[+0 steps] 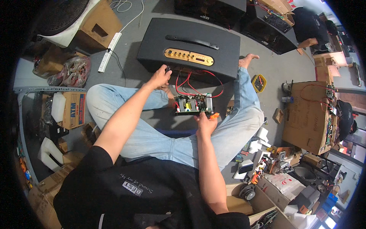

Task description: The person sits on the floor and works on the internal circuit board of a black amplifier. They use a multimeter to test connections on the board, then place the board back into the amplifier casing and close the lid.

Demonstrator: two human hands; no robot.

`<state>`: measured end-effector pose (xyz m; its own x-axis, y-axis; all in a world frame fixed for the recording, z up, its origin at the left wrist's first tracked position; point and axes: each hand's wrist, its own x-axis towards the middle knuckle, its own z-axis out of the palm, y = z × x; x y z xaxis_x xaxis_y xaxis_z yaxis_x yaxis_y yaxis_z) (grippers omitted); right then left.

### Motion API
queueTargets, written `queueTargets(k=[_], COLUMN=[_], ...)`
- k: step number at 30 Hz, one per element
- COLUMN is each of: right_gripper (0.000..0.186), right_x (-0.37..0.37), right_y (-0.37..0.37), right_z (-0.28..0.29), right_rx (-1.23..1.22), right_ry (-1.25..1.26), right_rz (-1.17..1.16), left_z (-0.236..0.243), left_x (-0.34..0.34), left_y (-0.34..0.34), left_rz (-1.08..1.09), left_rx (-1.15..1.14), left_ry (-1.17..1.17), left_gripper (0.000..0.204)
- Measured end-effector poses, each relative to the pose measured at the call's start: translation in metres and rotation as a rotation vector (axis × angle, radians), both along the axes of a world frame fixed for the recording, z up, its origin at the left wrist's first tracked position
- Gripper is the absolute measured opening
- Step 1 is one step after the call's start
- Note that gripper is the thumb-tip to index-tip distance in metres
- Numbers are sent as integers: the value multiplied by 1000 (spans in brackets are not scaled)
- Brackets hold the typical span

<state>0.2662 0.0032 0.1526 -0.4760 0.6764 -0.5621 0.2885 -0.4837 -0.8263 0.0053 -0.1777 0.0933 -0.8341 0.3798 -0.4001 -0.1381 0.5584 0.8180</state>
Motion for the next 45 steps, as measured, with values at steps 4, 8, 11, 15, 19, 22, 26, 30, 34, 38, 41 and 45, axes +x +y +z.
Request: queueTargets(k=[4, 8, 11, 15, 19, 22, 26, 30, 34, 38, 41, 45], right_gripper=[11, 7, 8, 11, 10, 5, 7, 7, 8, 8, 10, 9], right_x=[-10, -14, -7, -8, -12, -10, -9, -16, -12, -22, -34, -47], right_y=[-4, -1, 6, 11, 4, 3, 4, -1, 5, 6, 4, -4], right_z=[3, 2, 1, -2, 12, 14, 10, 17, 17, 21, 14, 3], right_rx=[1, -23, -68, -103, -97, -108, -102, -90, -112, -159, -244, -420], right_ry=[3, 51, 99, 112, 116, 102, 89, 97, 116, 123, 142, 162], right_rz=[5, 44, 49, 41, 37, 47, 24, 23, -4, 6, -10, -4], left_z=[37, 63, 82, 43, -17, -50, -56, -59, 7, 92, 112, 95], left_x=[-10, -15, -14, -17, -1, -9, 2, -4, -30, -73, -73, -67], left_y=[-43, -54, -50, -31, 4, 23, 56, 38, -13, -53, -46, -45], left_rz=[-266, -345, -257, -65, 100, 154, 345, 231, -125, -366, -454, -338], left_rx=[-258, -391, -372, -171, -29, 81, 147, 95, 17, -233, -348, -341], left_ry=[237, 255, 2, -420, -453, -581, -638, -518, -536, -461, -396, -542], left_gripper=[33, 32, 28, 14, 9, 20, 41, 35, 36, 37, 37, 35])
